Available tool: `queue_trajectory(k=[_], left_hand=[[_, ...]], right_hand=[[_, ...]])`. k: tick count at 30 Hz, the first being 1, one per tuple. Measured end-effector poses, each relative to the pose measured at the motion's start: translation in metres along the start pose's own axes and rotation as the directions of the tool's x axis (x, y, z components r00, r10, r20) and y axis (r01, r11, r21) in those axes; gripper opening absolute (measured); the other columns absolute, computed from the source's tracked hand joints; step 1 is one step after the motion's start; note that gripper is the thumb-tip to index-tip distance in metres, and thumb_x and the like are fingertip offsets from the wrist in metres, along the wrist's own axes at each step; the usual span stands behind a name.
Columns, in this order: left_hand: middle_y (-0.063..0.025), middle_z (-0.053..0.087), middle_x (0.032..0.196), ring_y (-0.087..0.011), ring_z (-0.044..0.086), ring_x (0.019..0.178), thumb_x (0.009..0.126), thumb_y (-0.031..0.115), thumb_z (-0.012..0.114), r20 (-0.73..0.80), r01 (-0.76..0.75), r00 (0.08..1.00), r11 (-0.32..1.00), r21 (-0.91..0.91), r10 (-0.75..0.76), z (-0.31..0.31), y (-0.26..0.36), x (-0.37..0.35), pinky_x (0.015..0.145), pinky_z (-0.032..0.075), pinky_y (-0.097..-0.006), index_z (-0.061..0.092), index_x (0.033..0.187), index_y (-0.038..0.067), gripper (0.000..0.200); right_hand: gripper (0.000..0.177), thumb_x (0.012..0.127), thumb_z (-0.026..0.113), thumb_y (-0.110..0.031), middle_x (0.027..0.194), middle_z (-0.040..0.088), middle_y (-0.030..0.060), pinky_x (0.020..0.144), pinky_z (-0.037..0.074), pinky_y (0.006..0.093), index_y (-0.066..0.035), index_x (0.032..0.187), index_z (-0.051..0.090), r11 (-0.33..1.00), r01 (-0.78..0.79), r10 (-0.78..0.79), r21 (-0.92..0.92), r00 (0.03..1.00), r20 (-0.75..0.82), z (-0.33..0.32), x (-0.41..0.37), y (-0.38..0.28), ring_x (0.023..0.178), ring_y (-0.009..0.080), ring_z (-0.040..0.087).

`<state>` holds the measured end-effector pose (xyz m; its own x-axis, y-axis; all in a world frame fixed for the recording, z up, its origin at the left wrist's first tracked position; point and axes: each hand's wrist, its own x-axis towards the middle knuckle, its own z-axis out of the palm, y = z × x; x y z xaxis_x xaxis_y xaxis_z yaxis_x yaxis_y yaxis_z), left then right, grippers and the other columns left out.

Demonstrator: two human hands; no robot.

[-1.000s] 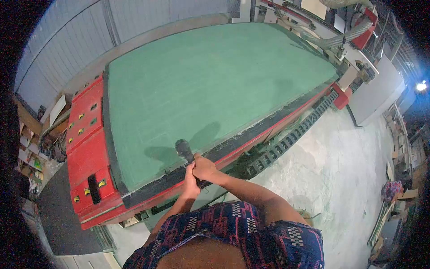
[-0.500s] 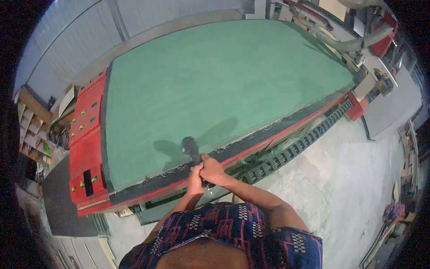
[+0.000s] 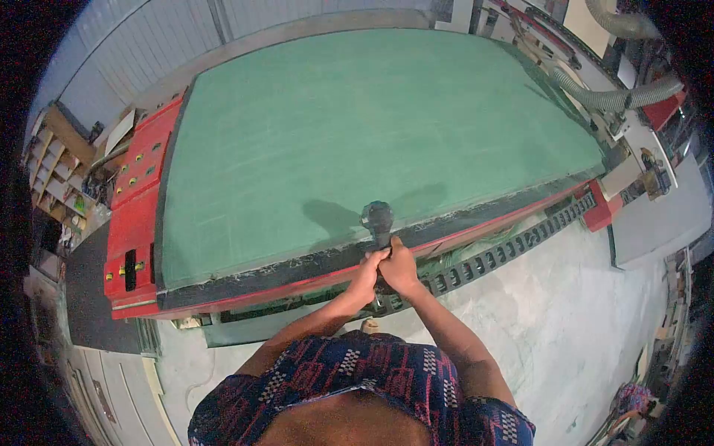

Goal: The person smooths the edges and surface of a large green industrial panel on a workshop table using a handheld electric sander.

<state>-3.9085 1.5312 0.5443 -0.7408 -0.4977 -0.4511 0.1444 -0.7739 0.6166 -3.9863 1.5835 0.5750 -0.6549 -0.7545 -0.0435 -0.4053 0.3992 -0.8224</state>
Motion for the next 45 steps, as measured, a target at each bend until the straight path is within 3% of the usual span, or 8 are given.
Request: queue_trajectory(k=[20,27,29,32,36,38,41,45], left_hand=[[-0.0078,0.057,0.101,-0.0180,0.052,0.092,0.081,0.048,0.054,-0.063,0.007,0.998,0.982,0.186,0.005,0.022,-0.002,0.007,0.081,0.040,-0.0325,0.055,0.105,0.002,0.052],[-0.0062,0.060,0.081,-0.0132,0.054,0.076,0.086,0.043,0.050,0.037,-0.394,0.890,0.724,0.566,0.455,-0.053,0.004,0.030,0.068,0.045,-0.0290,0.059,0.095,0.000,0.046],[-0.0111,0.058,0.096,-0.0192,0.054,0.089,0.085,0.036,0.053,0.050,-0.341,0.856,0.488,0.803,0.515,-0.053,0.036,0.017,0.076,0.045,-0.0326,0.056,0.103,-0.002,0.043],[-0.0172,0.050,0.119,-0.0319,0.044,0.114,0.080,0.036,0.055,0.296,-0.175,0.674,-0.243,0.954,0.677,-0.056,0.059,0.011,0.089,0.037,-0.0433,0.050,0.113,0.000,0.049],[-0.0152,0.027,0.138,-0.0326,0.020,0.130,0.073,0.038,0.061,0.029,0.116,0.928,-0.360,0.926,0.372,-0.072,0.058,0.020,0.100,0.022,-0.0534,0.031,0.131,0.000,0.075],[-0.0154,0.024,0.139,-0.0338,0.019,0.130,0.074,0.037,0.060,0.025,0.141,0.926,-0.407,0.902,0.376,-0.066,0.056,0.016,0.101,0.021,-0.0537,0.031,0.132,0.001,0.074],[-0.0160,0.021,0.140,-0.0355,0.018,0.130,0.076,0.036,0.058,0.007,0.161,0.934,-0.437,0.885,0.358,-0.065,0.053,0.019,0.102,0.021,-0.0538,0.029,0.133,0.000,0.073],[-0.0174,0.020,0.141,-0.0367,0.017,0.131,0.078,0.034,0.056,-0.011,0.176,0.945,-0.478,0.861,0.328,-0.065,0.053,0.020,0.102,0.021,-0.0538,0.025,0.134,-0.001,0.074]], right_hand=[[0.045,0.076,0.060,-0.033,0.079,0.059,0.0282,0.071,0.044,0.0474,0.005,0.094,0.043,0.997,-0.044,0.049,-0.070,0.995,0.081,-0.014,0.018,0.022,0.081,0.0446,0.057],[0.050,0.075,0.063,-0.036,0.083,0.060,0.0273,0.074,0.044,0.0463,0.004,0.097,0.044,0.986,-0.110,0.131,-0.127,0.976,0.172,-0.016,0.022,0.025,0.085,0.0433,0.058],[0.051,0.074,0.064,-0.036,0.083,0.060,0.0271,0.075,0.044,0.0462,0.004,0.099,0.044,0.983,-0.126,0.150,-0.133,0.971,0.186,-0.016,0.021,0.019,0.086,0.0428,0.058],[0.052,0.074,0.065,-0.035,0.084,0.060,0.0257,0.076,0.044,0.0457,0.003,0.101,0.043,0.984,-0.143,0.163,-0.111,0.966,0.202,-0.014,0.020,0.021,0.086,0.0415,0.058],[0.050,0.074,0.065,-0.035,0.082,0.060,0.0246,0.073,0.044,0.0446,0.003,0.099,0.045,0.994,-0.089,0.098,-0.059,0.977,0.188,-0.015,0.019,0.025,0.083,0.0413,0.058],[0.047,0.073,0.066,-0.034,0.081,0.060,0.0239,0.071,0.045,0.0428,0.003,0.096,0.047,0.997,-0.078,0.074,0.018,0.982,0.173,-0.013,0.019,0.034,0.080,0.0404,0.059],[0.028,0.078,0.065,-0.021,0.062,0.051,0.0026,0.044,0.042,0.0278,-0.002,0.087,0.046,0.988,0.013,-0.027,0.156,0.996,0.087,-0.012,0.021,0.043,0.049,0.0124,0.051],[0.023,0.077,0.066,-0.018,0.062,0.049,0.0009,0.043,0.040,0.0267,-0.003,0.081,0.049,0.916,-0.135,0.114,0.378,0.991,0.077,-0.028,0.024,0.033,0.050,0.0102,0.047]])
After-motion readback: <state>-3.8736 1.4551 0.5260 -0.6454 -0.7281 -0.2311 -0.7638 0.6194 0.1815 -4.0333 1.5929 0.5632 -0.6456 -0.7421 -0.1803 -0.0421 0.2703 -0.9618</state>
